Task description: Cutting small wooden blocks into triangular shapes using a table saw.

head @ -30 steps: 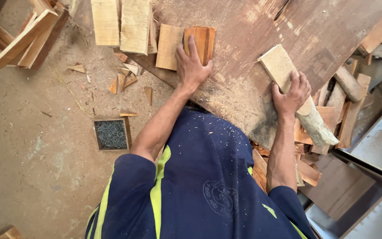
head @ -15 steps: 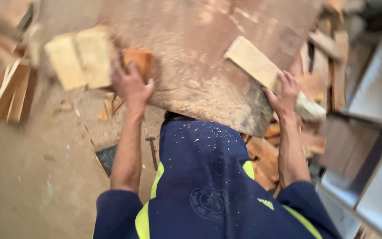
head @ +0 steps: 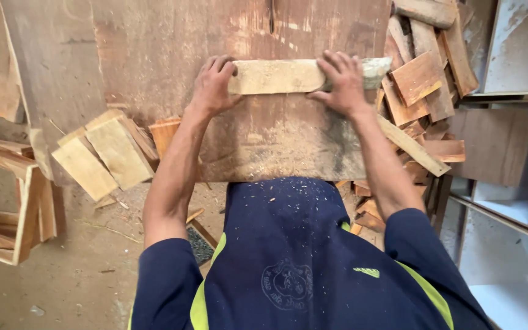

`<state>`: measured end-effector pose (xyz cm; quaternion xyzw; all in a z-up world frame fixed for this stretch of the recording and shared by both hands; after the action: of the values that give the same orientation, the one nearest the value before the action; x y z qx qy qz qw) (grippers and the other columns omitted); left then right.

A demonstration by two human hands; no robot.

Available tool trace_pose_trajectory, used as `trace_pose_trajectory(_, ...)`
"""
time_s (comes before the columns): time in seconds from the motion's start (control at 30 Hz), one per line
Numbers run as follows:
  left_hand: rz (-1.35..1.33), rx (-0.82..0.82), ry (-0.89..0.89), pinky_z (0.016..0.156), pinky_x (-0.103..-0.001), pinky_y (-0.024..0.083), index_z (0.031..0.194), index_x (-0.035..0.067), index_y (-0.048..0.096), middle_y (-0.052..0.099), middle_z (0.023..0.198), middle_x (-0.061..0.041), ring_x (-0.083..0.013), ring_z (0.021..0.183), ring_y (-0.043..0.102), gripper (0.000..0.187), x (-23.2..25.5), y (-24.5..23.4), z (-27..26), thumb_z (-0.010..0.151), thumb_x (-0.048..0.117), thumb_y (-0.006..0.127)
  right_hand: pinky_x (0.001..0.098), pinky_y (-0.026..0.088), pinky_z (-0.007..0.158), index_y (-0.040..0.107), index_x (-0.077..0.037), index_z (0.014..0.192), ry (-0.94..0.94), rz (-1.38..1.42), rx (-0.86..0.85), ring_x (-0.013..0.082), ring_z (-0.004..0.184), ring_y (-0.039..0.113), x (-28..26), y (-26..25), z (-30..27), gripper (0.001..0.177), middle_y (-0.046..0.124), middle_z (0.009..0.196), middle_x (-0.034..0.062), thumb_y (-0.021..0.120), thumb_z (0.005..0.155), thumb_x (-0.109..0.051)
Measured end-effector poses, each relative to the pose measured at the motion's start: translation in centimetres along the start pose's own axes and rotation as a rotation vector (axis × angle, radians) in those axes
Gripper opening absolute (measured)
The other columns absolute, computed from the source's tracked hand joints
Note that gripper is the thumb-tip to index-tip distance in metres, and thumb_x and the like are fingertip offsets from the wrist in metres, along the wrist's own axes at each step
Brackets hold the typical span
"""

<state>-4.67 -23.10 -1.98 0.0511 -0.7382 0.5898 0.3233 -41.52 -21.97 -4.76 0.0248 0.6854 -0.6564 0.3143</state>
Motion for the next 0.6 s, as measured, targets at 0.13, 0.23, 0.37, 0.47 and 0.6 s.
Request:
trace_pose_trajectory(0.13,0.023,0.012,0.087,0.118,-0.048,0.041,0.114,0.002,0.061,0.056,0.142,-0.018,-0.0332,0.135,0.048,0.052,-3.0,1.1,2.9,0.078,0.022,0.093,0.0580,0.024,0.126,0.060,-0.006,0.149,-0.002,-0.041,-0.011,0.0317,0.147,0.041,3.2,1.1,0.5,0.090,0.054,0.155,0.0139,0.092,0.082,-0.057)
trace_pose_trajectory(0.23,0.043,0.049,0.124,0.120,-0.049,0.039,0.114,0.003,0.062,0.055,0.144,-0.017,-0.0326,0.138,0.047,0.054,-4.5,0.8,4.6,0.073,0.019,0.094,0.0544,0.030,0.125,0.060,-0.005,0.149,-0.032,-0.035,0.024,0.0313,0.144,0.044,4.2,1.5,2.5,0.092,0.055,0.153,0.0142,0.093,0.081,-0.058)
trace_pose_trajectory(0.37,0.042,0.063,0.137,0.121,-0.048,0.038,0.116,0.004,0.061,0.054,0.148,-0.018,-0.0334,0.141,0.046,0.057,-6.0,1.2,5.6,0.073,0.018,0.095,0.0535,0.031,0.123,0.061,-0.004,0.148,-0.054,-0.032,0.035,0.0317,0.142,0.045,3.9,1.1,3.7,0.092,0.056,0.151,0.0151,0.095,0.082,-0.057)
trace_pose_trajectory(0.47,0.058,0.096,0.172,0.122,-0.052,0.035,0.114,0.004,0.060,0.054,0.145,-0.020,-0.0363,0.141,0.045,0.060,-5.9,0.2,6.2,0.073,0.024,0.098,0.0523,0.033,0.123,0.062,-0.006,0.149,-0.056,-0.055,0.053,0.0316,0.143,0.044,2.9,0.1,4.6,0.088,0.057,0.152,0.0136,0.096,0.084,-0.055)
trace_pose_trajectory(0.6,0.044,0.083,0.141,0.122,-0.051,0.036,0.114,0.003,0.060,0.054,0.147,-0.020,-0.0384,0.142,0.044,0.061,-6.2,0.4,7.1,0.072,0.024,0.099,0.0526,0.034,0.124,0.063,-0.007,0.148,-0.023,-0.061,0.050,0.0316,0.145,0.044,3.6,0.2,5.2,0.083,0.057,0.153,0.0123,0.094,0.086,-0.053)
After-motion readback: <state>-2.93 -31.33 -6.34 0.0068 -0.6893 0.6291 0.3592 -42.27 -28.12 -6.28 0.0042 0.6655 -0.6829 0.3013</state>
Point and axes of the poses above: each hand's wrist, its own z-axis towards the middle knuckle, its own y-axis out of the palm, x = y × z, the point moved 1 cm from there along z, towards the middle knuckle
